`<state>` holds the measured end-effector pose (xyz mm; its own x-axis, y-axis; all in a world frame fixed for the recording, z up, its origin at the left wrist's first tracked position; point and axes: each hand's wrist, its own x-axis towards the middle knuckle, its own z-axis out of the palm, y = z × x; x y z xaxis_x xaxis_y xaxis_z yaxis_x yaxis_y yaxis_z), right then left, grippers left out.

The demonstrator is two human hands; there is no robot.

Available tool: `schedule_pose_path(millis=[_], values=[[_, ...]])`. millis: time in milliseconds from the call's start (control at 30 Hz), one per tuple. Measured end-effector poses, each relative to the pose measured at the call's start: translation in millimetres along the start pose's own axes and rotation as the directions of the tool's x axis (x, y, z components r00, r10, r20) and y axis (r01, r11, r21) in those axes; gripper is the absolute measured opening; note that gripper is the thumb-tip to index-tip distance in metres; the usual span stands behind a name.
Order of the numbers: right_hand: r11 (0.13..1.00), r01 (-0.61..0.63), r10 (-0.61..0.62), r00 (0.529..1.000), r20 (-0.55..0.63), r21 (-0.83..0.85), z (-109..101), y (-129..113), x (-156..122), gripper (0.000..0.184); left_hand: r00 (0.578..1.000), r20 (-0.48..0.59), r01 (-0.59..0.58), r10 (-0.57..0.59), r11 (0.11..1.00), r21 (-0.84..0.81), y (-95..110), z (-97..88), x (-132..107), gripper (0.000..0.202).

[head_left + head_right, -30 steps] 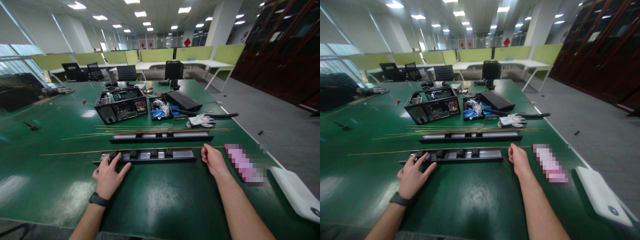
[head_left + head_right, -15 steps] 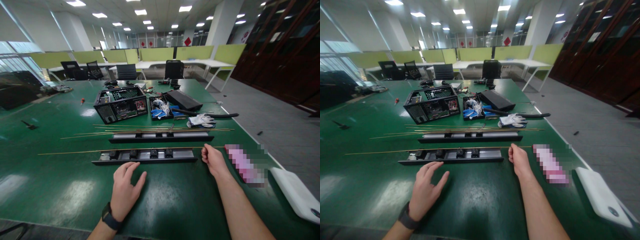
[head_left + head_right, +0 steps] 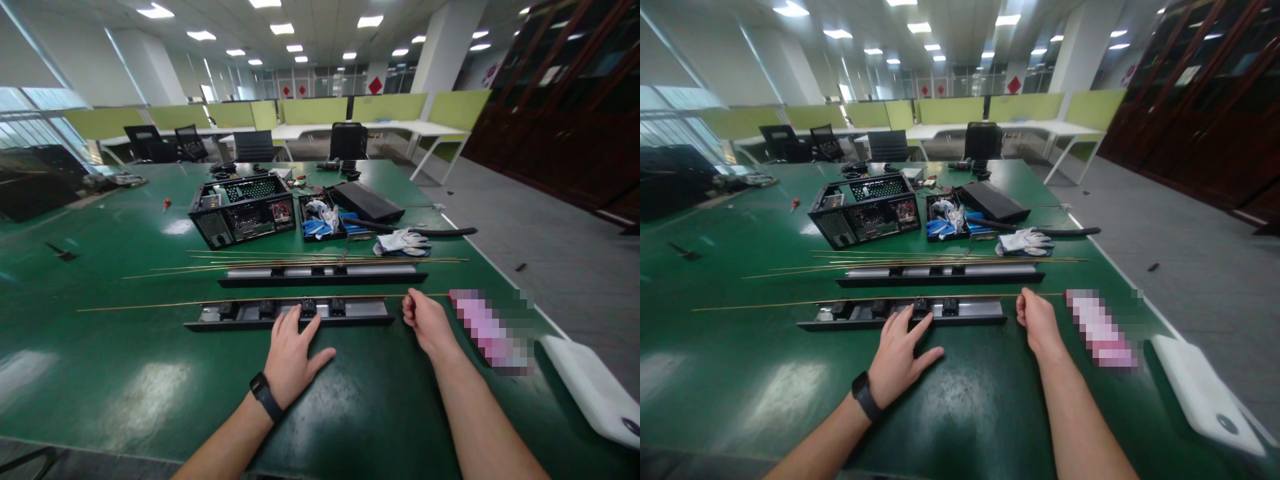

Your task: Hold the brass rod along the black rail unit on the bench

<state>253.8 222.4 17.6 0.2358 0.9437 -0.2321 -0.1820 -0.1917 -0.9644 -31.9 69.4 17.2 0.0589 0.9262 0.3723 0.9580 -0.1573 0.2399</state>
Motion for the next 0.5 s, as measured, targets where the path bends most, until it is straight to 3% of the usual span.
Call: schedule_pose_path(millis=[500], values=[[1.000, -0.003, 0.003, 1.000, 0.003, -0.001, 1, -2, -2, 0.036, 0.984, 0.067, 0.159, -0.165, 0.983, 0.089, 20, 3.0, 22, 0.082]])
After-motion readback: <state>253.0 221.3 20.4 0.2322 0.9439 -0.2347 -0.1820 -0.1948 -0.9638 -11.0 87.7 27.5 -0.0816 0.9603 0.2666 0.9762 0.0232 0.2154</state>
